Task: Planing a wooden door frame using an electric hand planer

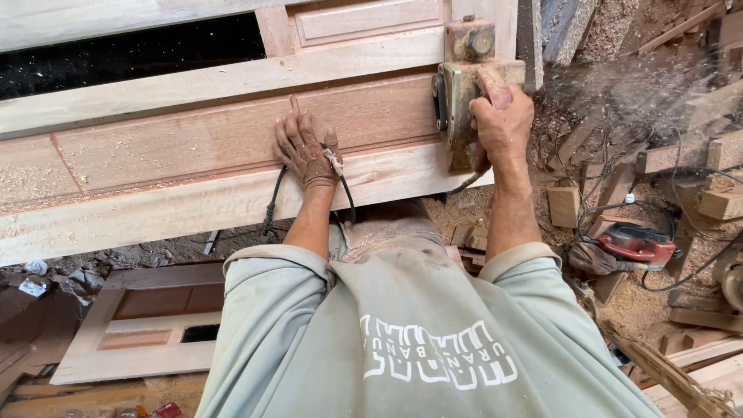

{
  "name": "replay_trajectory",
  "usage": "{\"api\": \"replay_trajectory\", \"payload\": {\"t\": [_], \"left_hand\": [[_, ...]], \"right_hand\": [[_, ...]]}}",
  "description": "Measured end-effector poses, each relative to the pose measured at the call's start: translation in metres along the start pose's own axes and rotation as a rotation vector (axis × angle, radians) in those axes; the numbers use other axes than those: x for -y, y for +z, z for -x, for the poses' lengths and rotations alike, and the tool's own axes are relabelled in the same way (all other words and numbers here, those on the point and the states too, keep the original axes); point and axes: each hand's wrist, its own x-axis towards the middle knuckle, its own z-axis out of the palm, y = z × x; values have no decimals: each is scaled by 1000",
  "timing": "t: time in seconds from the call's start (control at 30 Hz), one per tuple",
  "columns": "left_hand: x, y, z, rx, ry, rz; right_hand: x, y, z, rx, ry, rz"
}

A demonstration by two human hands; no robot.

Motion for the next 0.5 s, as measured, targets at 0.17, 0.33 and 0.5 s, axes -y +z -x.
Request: {"api": "replay_trajectory", "payload": {"t": [0.17,0.33,0.5], "left_hand": [[-7,-14,-4,-7,-16,34],[-8,-14,-4,-1,-20,52],[0,-2,0,-5,8,20]], "right_hand": [[35,3,-31,138,73,19],[68,13,-71,182,-61,50],[43,-9,-39,144,-28,95]]}}
